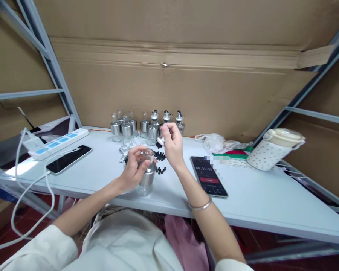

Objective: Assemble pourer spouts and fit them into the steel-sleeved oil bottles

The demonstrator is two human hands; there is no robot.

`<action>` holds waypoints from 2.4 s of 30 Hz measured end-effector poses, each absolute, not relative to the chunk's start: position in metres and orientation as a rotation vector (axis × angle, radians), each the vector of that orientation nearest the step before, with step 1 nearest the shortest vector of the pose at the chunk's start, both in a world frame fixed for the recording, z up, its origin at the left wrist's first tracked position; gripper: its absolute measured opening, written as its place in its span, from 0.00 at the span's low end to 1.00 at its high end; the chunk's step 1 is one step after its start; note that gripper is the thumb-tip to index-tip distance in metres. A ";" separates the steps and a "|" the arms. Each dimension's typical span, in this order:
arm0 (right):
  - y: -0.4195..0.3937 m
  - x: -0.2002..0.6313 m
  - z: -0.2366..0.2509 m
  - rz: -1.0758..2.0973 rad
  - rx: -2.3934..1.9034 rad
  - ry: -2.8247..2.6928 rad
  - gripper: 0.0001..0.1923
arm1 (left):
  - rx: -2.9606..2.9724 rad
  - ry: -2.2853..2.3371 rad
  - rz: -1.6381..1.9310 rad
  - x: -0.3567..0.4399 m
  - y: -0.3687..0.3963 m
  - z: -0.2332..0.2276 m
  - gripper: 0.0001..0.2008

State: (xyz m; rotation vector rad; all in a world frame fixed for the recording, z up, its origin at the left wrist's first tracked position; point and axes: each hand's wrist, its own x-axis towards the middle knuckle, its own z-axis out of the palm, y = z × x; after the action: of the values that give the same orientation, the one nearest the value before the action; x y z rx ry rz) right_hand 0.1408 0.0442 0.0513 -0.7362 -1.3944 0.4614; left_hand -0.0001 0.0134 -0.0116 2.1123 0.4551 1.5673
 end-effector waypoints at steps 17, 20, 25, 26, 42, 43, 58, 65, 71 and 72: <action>0.021 0.123 0.072 0.331 -0.600 -1.693 0.15 | 2.190 0.403 1.606 -0.003 0.016 -0.015 0.26; 0.021 0.120 0.072 0.224 -0.449 -1.665 0.20 | 2.231 0.420 1.603 -0.004 0.016 -0.013 0.26; 0.031 0.114 0.069 0.194 -0.334 -1.509 0.26 | 2.256 0.427 1.567 -0.005 0.016 -0.015 0.27; 0.034 0.113 0.067 0.190 -0.335 -1.497 0.26 | 2.264 0.431 1.566 -0.006 0.016 -0.015 0.27; 0.036 0.110 0.061 0.171 -0.354 -1.449 0.28 | 2.204 0.355 1.592 -0.005 0.017 -0.017 0.22; 0.036 0.110 0.061 0.161 -0.364 -1.457 0.29 | 2.193 0.350 1.601 -0.004 0.016 -0.017 0.22; 0.034 0.103 0.048 0.100 -0.436 -1.348 0.29 | 2.221 0.523 1.586 -0.006 0.013 -0.014 0.19; 0.032 0.098 0.042 0.149 -0.520 -1.285 0.30 | 2.180 0.578 1.609 -0.007 0.013 -0.016 0.19; 0.031 0.102 0.062 0.288 -0.483 -1.446 0.35 | 2.115 0.830 1.585 -0.017 -0.002 0.006 0.14; 0.030 0.103 0.067 0.301 -0.476 -1.460 0.35 | 2.108 0.840 1.581 -0.018 -0.003 0.012 0.14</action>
State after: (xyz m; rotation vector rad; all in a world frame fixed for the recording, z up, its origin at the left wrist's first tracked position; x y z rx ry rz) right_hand 0.1033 0.0302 0.0671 -0.4758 -1.4597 0.3012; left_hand -0.0180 -0.0033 0.0120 2.1082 0.8403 1.5813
